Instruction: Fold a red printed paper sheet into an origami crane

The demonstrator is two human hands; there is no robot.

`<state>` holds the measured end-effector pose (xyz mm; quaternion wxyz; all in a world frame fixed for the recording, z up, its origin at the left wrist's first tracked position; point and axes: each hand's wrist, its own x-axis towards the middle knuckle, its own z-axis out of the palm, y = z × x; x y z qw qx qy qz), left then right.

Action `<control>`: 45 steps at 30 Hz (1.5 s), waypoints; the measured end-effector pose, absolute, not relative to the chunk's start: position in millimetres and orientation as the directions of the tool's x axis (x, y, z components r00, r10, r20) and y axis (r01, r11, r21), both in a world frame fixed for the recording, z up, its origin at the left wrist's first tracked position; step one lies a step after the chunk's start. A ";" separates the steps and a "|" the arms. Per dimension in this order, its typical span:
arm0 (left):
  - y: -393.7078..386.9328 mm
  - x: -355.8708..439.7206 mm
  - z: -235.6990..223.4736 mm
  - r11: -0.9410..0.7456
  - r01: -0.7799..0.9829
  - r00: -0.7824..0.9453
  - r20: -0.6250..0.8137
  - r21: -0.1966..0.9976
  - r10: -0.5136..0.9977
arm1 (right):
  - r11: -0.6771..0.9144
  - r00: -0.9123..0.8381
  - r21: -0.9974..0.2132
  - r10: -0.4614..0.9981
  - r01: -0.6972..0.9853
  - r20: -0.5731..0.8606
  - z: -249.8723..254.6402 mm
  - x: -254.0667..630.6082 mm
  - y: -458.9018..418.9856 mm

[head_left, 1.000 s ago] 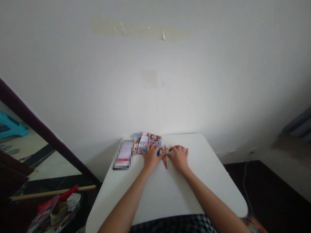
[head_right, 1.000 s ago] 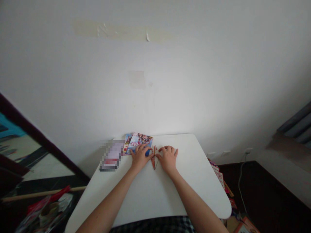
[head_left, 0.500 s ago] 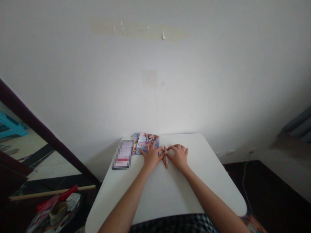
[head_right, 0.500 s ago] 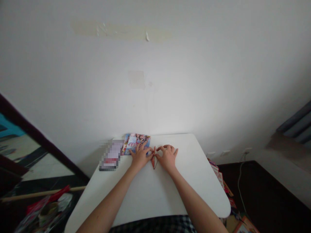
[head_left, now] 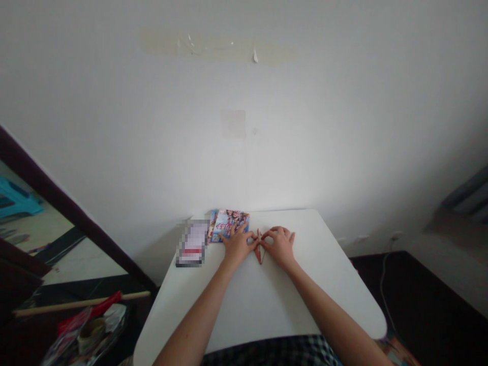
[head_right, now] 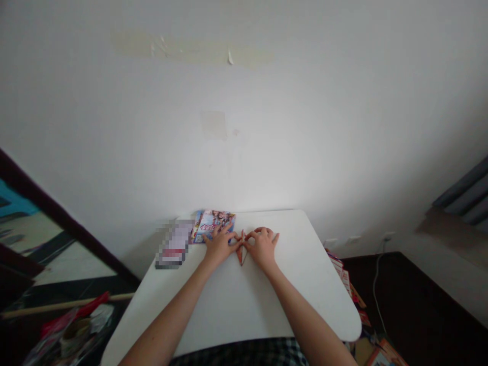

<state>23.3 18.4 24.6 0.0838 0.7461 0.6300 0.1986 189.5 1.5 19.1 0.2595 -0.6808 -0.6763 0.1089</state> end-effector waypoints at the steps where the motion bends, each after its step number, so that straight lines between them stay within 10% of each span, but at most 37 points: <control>1: 18.6 23.5 24.1 -0.193 0.907 0.129 0.189 0.373 0.974 | 0.052 0.062 -0.503 0.977 0.863 0.206 19.2 189.1 1.5; 45: 18.6 3.5 25.2 -0.170 0.942 0.158 0.065 0.290 0.985 | 0.042 0.031 -0.515 0.991 0.856 0.134 17.9 188.2 4.5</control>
